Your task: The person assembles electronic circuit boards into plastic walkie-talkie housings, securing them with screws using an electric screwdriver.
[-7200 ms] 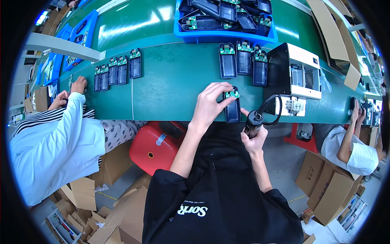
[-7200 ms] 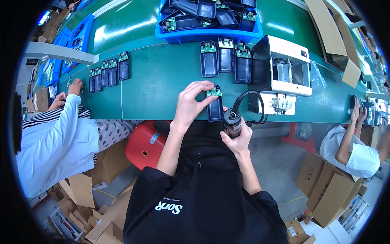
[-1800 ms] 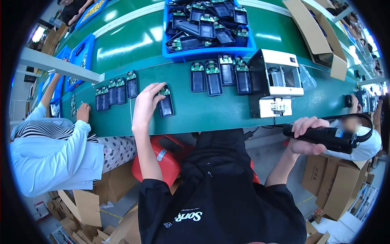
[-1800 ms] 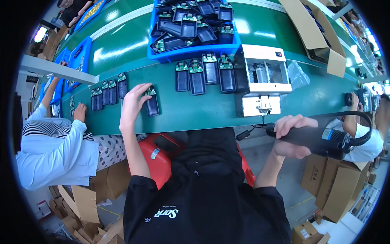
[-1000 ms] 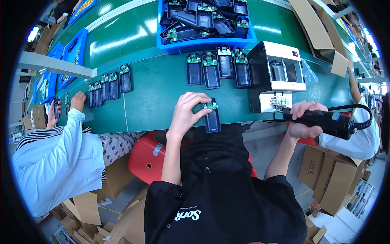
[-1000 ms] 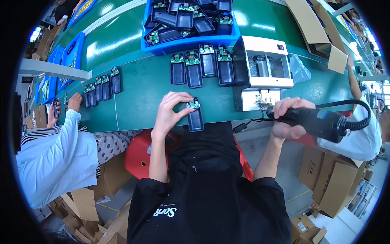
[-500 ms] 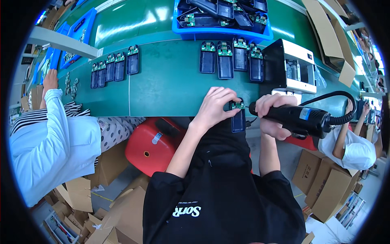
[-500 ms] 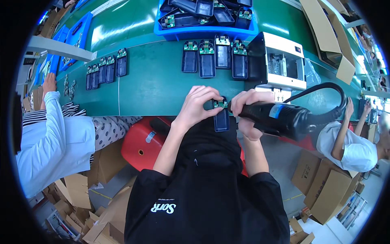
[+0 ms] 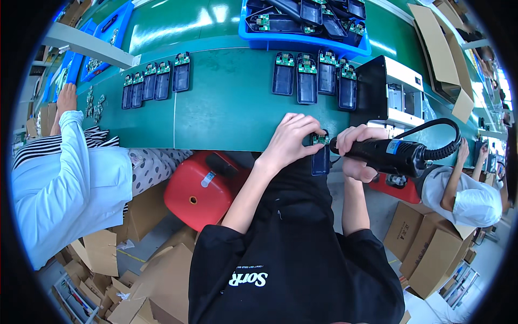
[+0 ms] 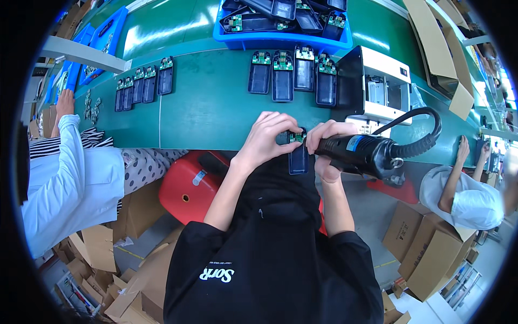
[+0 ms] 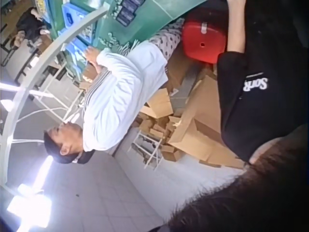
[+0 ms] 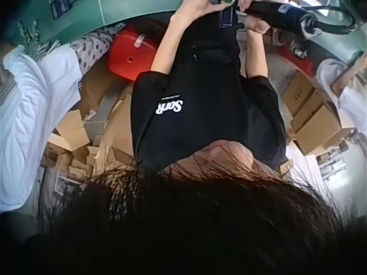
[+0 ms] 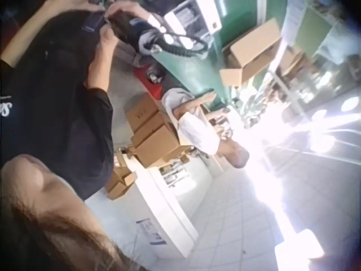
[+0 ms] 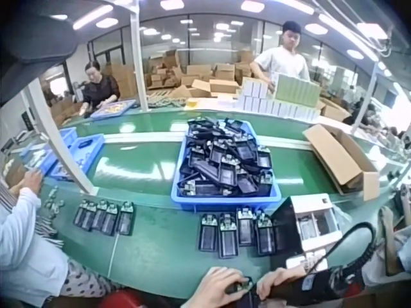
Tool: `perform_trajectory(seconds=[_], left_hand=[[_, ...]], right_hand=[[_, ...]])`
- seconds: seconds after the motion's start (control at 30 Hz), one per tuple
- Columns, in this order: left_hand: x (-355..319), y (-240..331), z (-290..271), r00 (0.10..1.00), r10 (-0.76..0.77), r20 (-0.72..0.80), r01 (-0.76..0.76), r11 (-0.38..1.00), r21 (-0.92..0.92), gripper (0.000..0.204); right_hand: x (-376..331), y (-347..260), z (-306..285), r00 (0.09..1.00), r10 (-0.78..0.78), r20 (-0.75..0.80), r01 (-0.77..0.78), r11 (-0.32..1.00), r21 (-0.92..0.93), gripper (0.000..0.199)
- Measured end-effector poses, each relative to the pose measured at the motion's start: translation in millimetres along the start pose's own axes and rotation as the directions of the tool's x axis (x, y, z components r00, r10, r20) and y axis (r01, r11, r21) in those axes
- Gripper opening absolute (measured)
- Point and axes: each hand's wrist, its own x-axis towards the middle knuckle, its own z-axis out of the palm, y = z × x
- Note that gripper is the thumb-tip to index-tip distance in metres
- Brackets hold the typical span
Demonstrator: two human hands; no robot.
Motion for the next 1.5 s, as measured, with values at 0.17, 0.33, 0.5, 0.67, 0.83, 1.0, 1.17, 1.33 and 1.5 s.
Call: perform_trajectory(seconds=[0.17,0.33,0.5,0.67,0.83,1.0,1.17,1.33,1.5], left_hand=[[1,3,-2,1.0,-0.001,0.01,0.001,1.0,0.0,0.028],[0,3,0,1.0,-0.017,0.015,0.018,0.998,-0.052,0.028],[0,2,1,0.999,-0.028,0.03,0.03,0.997,-0.072,0.028],[2,1,0,0.999,-0.021,0.042,0.025,0.994,-0.104,0.028],[4,-1,-1,0.998,-0.006,0.055,0.012,0.993,-0.117,0.028],[4,0,-2,0.999,0.011,0.052,-0.005,0.992,-0.125,0.027],[4,2,-1,0.998,0.019,0.055,-0.012,0.992,-0.122,0.027],[5,4,-4,0.997,0.029,0.068,-0.023,0.995,-0.092,0.026],[8,12,-29,0.997,0.029,0.075,-0.028,1.0,-0.011,0.026]], right_hand=[[0,3,0,1.0,-0.017,0.012,0.017,1.0,0.007,0.086],[0,3,1,1.0,-0.015,0.017,0.015,1.0,0.007,0.085],[-1,4,2,0.999,-0.027,0.017,0.027,1.0,0.006,0.084],[-7,10,0,0.997,-0.038,0.063,0.038,0.999,-0.003,0.082],[-7,9,1,0.997,-0.026,0.067,0.029,0.998,-0.052,0.079],[-9,11,-1,0.995,0.015,0.102,-0.006,0.997,-0.082,0.074],[-9,12,-3,0.995,0.007,0.101,-0.005,1.0,-0.022,0.068],[-6,15,-4,0.993,-0.009,0.12,0.007,1.0,0.013,0.066],[-11,-8,-1,0.998,0.049,-0.038,-0.043,0.987,0.156,0.068]])
